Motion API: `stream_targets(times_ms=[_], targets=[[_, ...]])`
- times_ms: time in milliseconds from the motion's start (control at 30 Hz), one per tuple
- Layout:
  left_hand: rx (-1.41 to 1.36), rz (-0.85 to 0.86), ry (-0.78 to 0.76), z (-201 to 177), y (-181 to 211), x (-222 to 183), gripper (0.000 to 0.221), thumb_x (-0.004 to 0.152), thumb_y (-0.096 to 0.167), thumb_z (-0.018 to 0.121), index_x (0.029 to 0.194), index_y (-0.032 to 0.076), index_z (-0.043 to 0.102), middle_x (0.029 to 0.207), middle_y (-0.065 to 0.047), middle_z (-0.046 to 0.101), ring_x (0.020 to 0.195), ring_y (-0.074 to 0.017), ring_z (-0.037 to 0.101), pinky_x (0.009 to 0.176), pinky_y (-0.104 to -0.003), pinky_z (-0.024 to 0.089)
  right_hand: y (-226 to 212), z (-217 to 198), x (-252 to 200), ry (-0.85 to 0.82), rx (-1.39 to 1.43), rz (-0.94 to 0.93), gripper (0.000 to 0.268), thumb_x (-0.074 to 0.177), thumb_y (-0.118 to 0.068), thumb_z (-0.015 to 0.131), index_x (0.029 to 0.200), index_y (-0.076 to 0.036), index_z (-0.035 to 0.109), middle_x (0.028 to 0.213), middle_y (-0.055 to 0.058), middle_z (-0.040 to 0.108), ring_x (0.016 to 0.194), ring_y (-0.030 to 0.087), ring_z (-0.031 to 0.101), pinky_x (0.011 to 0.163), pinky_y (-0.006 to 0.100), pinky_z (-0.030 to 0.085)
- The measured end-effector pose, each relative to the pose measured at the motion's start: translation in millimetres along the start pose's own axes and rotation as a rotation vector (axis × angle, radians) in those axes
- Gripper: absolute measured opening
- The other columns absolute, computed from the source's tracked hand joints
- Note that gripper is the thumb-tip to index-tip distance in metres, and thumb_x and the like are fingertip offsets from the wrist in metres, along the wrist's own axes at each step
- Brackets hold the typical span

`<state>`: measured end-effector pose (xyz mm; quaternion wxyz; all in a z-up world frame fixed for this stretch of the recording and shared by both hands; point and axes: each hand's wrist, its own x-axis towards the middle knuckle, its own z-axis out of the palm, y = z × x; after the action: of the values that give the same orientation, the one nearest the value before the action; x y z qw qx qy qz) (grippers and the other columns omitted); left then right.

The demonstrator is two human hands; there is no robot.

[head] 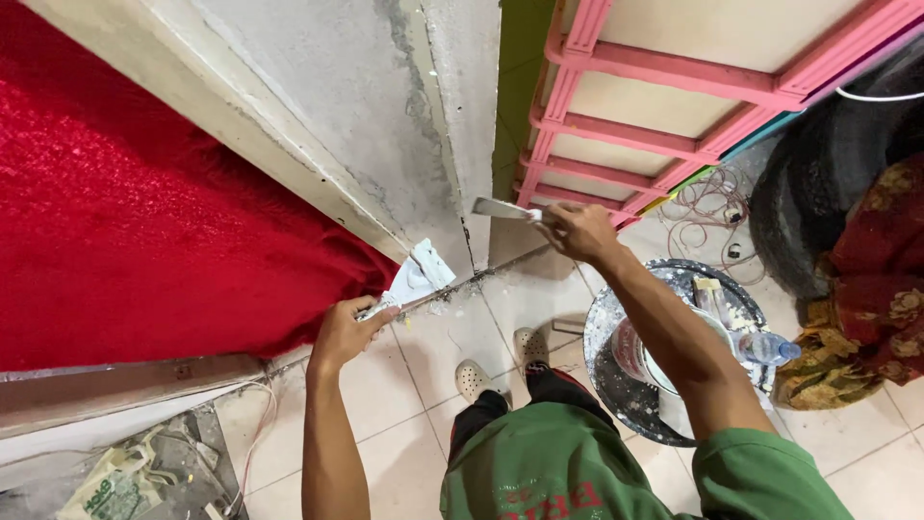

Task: The person scrapes the edge of a wall with a putty knife and mixes joint compound between two putty knives.

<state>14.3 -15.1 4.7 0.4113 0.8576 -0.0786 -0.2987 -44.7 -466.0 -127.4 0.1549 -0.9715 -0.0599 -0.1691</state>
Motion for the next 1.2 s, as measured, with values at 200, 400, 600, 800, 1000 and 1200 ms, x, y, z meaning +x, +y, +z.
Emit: stream_targets(times_ms=[200, 400, 600, 800, 1000, 1200], targets=[[0.032, 0.051, 0.011, 1, 8, 6, 0.034, 0.084, 0.037, 0.079, 0.086, 0.004, 0.077, 0.057, -0.002, 0.060, 0.047, -0.0093, 0.046, 0.042, -0.030, 0.037, -26, 4, 39, -0.056, -0.034, 0.011, 0.029, 0.100, -0.043, 0.060, 0.109, -0.016, 0.067, 0.082, 0.009, 0.073, 0.044, 0.020, 0.058, 0.039, 0.040, 0.042], [0.026, 0.064, 0.003, -1, 1, 16, 0.039, 0.087, 0.038, 0.079, 0.080, -0.001, 0.073, 0.056, -0.003, 0.054, 0.048, -0.0099, 0.044, 0.044, -0.031, 0.035, -26, 8, 5, -0.060, -0.091, 0.114, 0.035, 0.099, -0.045, 0.057, 0.118, -0.017, 0.066, 0.085, 0.015, 0.074, 0.038, 0.020, 0.056, 0.035, 0.040, 0.040], [0.009, 0.020, -0.015, -2, -3, 8, 0.037, 0.084, 0.040, 0.079, 0.080, 0.003, 0.075, 0.054, -0.002, 0.054, 0.046, -0.0094, 0.046, 0.042, -0.030, 0.037, -12, 18, -17, -0.102, -0.061, 0.161, 0.031, 0.104, -0.049, 0.058, 0.102, -0.020, 0.069, 0.083, 0.009, 0.075, 0.040, 0.013, 0.045, 0.036, 0.036, 0.033], [0.072, 0.023, 0.036, -3, 5, 6, 0.038, 0.084, 0.040, 0.079, 0.079, 0.003, 0.074, 0.054, -0.002, 0.055, 0.047, -0.0090, 0.047, 0.043, -0.029, 0.037, -36, 15, 17, -0.044, -0.053, 0.056, 0.030, 0.103, -0.044, 0.057, 0.111, -0.016, 0.067, 0.089, 0.013, 0.075, 0.036, 0.012, 0.044, 0.032, 0.034, 0.030], [0.046, 0.023, 0.002, -5, 2, 17, 0.038, 0.086, 0.037, 0.079, 0.078, 0.001, 0.074, 0.053, -0.002, 0.054, 0.047, -0.0098, 0.043, 0.043, -0.031, 0.034, -50, 6, -1, 0.013, -0.093, 0.140, 0.027, 0.103, -0.043, 0.058, 0.111, -0.018, 0.066, 0.095, 0.016, 0.076, 0.040, 0.011, 0.048, 0.032, 0.032, 0.032], [0.024, 0.033, -0.016, -5, 2, 15, 0.037, 0.085, 0.037, 0.079, 0.079, 0.001, 0.073, 0.055, -0.001, 0.057, 0.046, -0.0096, 0.047, 0.043, -0.030, 0.038, -31, -3, -20, -0.051, -0.037, 0.143, 0.025, 0.108, -0.045, 0.060, 0.108, -0.022, 0.067, 0.084, 0.006, 0.076, 0.050, 0.012, 0.051, 0.041, 0.033, 0.035]])
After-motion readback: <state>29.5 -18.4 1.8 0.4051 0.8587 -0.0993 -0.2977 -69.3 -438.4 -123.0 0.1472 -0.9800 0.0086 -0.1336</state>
